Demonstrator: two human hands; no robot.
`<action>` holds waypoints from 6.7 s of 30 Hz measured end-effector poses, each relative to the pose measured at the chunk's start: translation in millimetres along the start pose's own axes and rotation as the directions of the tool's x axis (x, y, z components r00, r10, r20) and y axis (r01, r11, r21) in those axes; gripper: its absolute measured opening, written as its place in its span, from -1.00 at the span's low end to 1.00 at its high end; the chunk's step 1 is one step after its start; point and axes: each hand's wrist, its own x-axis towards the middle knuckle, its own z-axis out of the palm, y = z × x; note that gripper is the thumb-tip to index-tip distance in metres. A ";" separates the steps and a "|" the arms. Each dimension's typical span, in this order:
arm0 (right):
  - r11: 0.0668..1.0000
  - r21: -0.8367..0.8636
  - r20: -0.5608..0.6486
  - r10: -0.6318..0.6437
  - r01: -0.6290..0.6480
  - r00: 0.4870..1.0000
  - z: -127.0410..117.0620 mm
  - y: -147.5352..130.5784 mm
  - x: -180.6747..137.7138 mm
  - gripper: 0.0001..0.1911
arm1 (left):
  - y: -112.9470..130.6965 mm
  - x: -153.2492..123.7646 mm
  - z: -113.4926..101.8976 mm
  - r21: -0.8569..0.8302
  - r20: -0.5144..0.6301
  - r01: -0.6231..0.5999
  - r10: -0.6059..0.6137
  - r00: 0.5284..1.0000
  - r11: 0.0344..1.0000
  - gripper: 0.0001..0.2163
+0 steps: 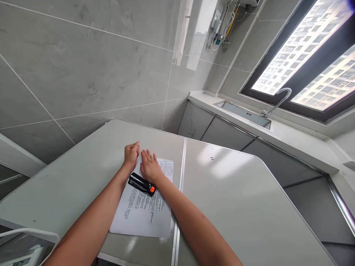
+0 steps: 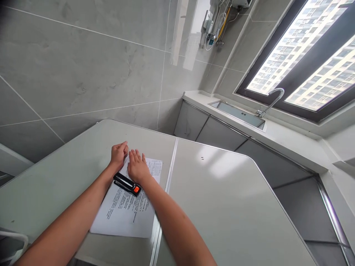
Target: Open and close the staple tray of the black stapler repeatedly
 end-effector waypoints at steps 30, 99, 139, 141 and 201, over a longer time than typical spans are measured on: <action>0.975 0.090 -0.480 0.222 -0.204 0.849 -108.4 161.4 -104.9 -0.62 | -10.6 -0.5 6.9 0.303 0.240 -0.004 -0.072 0.968 0.953 -0.46; 0.469 0.848 -0.021 0.496 -0.248 0.868 -169.9 236.9 -221.3 -0.26 | -6.4 -9.1 9.1 0.588 0.329 -0.199 -0.008 0.944 0.784 -0.49; 0.461 0.847 -0.003 0.503 -0.265 0.865 -166.4 239.3 -221.5 -0.25 | -1.0 -18.0 17.8 0.653 0.541 -0.460 0.054 0.839 0.601 -0.59; 0.461 0.846 -0.001 0.504 -0.268 0.864 -166.5 239.2 -221.4 -0.25 | 0.2 -17.9 19.4 0.613 0.611 -0.524 0.066 0.789 0.592 -0.67; 0.780 0.456 0.199 0.380 -0.429 0.903 -110.4 41.2 -170.0 -0.77 | 10.1 -20.2 14.8 0.576 0.536 -0.606 0.307 0.787 0.549 -0.90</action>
